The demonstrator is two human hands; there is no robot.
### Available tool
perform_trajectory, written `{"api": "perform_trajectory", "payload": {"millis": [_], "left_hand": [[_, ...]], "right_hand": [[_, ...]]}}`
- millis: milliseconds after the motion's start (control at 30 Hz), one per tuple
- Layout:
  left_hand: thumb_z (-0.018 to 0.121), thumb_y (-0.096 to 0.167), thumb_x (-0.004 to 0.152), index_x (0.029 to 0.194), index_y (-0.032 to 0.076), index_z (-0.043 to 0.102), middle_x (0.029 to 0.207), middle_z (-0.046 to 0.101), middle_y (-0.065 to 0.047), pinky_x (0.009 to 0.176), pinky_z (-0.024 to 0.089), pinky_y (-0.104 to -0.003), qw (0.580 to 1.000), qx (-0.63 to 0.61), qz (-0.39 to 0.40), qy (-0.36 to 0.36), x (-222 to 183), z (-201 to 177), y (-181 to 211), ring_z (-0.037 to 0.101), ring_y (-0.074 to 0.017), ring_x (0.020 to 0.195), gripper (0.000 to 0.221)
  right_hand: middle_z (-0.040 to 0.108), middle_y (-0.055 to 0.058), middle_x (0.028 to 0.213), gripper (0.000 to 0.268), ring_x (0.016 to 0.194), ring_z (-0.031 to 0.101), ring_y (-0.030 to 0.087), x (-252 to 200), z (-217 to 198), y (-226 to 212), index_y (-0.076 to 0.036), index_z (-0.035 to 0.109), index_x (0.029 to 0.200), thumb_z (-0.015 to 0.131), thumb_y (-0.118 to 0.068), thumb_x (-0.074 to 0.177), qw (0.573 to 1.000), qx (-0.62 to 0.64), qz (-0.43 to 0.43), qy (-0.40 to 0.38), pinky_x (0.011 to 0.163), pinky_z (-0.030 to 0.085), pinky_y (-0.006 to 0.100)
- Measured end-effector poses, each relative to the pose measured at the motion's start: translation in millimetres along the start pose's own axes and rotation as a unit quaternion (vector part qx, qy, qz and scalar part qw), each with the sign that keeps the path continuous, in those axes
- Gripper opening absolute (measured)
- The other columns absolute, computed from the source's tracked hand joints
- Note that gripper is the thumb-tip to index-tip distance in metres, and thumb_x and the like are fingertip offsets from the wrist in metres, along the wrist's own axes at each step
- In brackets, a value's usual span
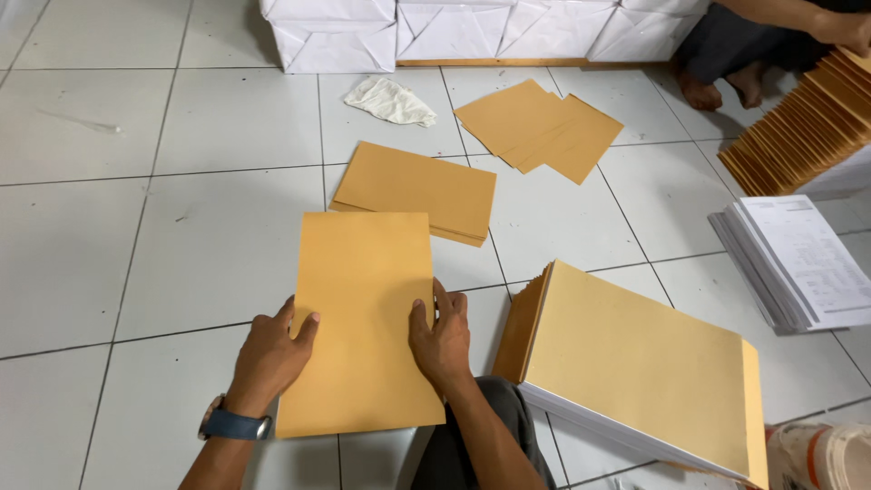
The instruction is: The person applies glue with a brush to the flaps of envelopes, wipes excess with a cloth, and stacks the completed envelopes.
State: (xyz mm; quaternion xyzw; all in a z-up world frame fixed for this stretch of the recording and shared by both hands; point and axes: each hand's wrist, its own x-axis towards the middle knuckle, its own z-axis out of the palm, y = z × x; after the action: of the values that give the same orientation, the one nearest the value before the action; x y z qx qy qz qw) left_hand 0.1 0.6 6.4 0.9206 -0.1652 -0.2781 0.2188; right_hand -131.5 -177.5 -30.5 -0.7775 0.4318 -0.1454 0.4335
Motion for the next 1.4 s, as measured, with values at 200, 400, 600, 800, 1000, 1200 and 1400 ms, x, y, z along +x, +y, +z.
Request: {"api": "perform_trajectory", "payload": {"millis": [200,400,600,800,1000,1200,1400], "left_hand": [[0.039,0.05,0.097,0.146,0.017,0.05,0.126,0.061,-0.035,0.101,0.046,-0.056,0.999,0.031,-0.01,0.015,3.5,1.9,12.7,0.057,-0.0532,0.12,0.06],[0.01,0.069,0.1,0.152,0.025,0.045,0.142,0.065,-0.018,0.094,0.053,-0.054,0.948,0.29,-0.128,0.014,17.0,14.8,11.5,0.068,-0.0416,0.127,0.076],[0.046,0.06,0.097,0.162,0.014,0.051,0.155,0.041,-0.025,0.09,0.049,-0.067,0.918,0.218,0.153,0.293,14.3,84.1,46.8,0.057,-0.0575,0.119,0.079],[0.068,0.031,0.093,0.128,0.011,0.072,0.125,0.064,-0.011,0.09,0.057,-0.044,0.735,0.141,0.569,0.34,-91.4,171.1,207.6,0.067,-0.0308,0.103,0.04],[0.065,0.03,0.094,0.12,0.018,0.068,0.114,0.063,-0.006,0.073,0.052,-0.044,0.731,0.091,0.648,0.196,-123.2,286.4,286.1,0.061,-0.0295,0.098,0.029],[0.062,0.035,0.093,0.1,0.024,0.066,0.102,0.061,-0.002,0.063,0.048,-0.051,0.772,0.187,0.592,0.136,-113.9,341.4,320.1,0.058,-0.0359,0.093,0.014],[0.062,0.03,0.091,0.112,0.026,0.07,0.104,0.063,0.001,0.066,0.035,-0.043,0.706,0.186,0.618,0.293,-95.2,361.3,312.0,0.05,-0.0316,0.094,0.023]], "right_hand": [[0.052,0.01,0.117,0.061,0.105,0.064,0.029,21.8,35.8,59.9,-0.019,0.052,0.15,0.056,-0.044,0.094,0.996,0.042,-0.051,0.06,0.09,0.052,0.047],[0.046,0.015,0.123,0.048,0.094,0.06,0.028,-76.6,-34.5,30.2,-0.007,0.053,0.142,0.058,-0.028,0.099,0.977,0.106,-0.155,0.098,0.082,0.053,0.038],[0.069,0.01,0.103,0.031,0.084,0.07,0.012,-178.2,-103.1,116.8,-0.009,0.076,0.124,0.056,-0.002,0.101,0.948,0.269,-0.162,0.051,0.078,0.054,0.02],[0.081,0.0,0.071,0.029,0.049,0.053,0.003,-251.1,-198.0,292.7,-0.009,0.091,0.102,0.075,-0.002,0.079,0.882,0.206,0.111,0.41,0.046,0.039,0.017],[0.069,0.018,0.096,0.026,0.067,0.059,0.019,-356.0,-281.9,429.9,0.002,0.069,0.127,0.059,-0.013,0.109,0.727,0.262,0.19,0.605,0.053,0.045,0.027],[0.058,0.042,0.138,0.036,0.133,0.06,0.045,-427.2,-216.8,617.4,0.014,0.055,0.132,0.052,0.004,0.097,0.754,0.265,0.099,0.593,0.114,0.048,0.041],[0.068,0.005,0.135,0.058,0.119,0.065,0.019,-392.0,-246.8,530.6,-0.013,0.06,0.14,0.06,-0.054,0.098,0.35,0.721,0.327,0.5,0.103,0.051,0.032]]}}
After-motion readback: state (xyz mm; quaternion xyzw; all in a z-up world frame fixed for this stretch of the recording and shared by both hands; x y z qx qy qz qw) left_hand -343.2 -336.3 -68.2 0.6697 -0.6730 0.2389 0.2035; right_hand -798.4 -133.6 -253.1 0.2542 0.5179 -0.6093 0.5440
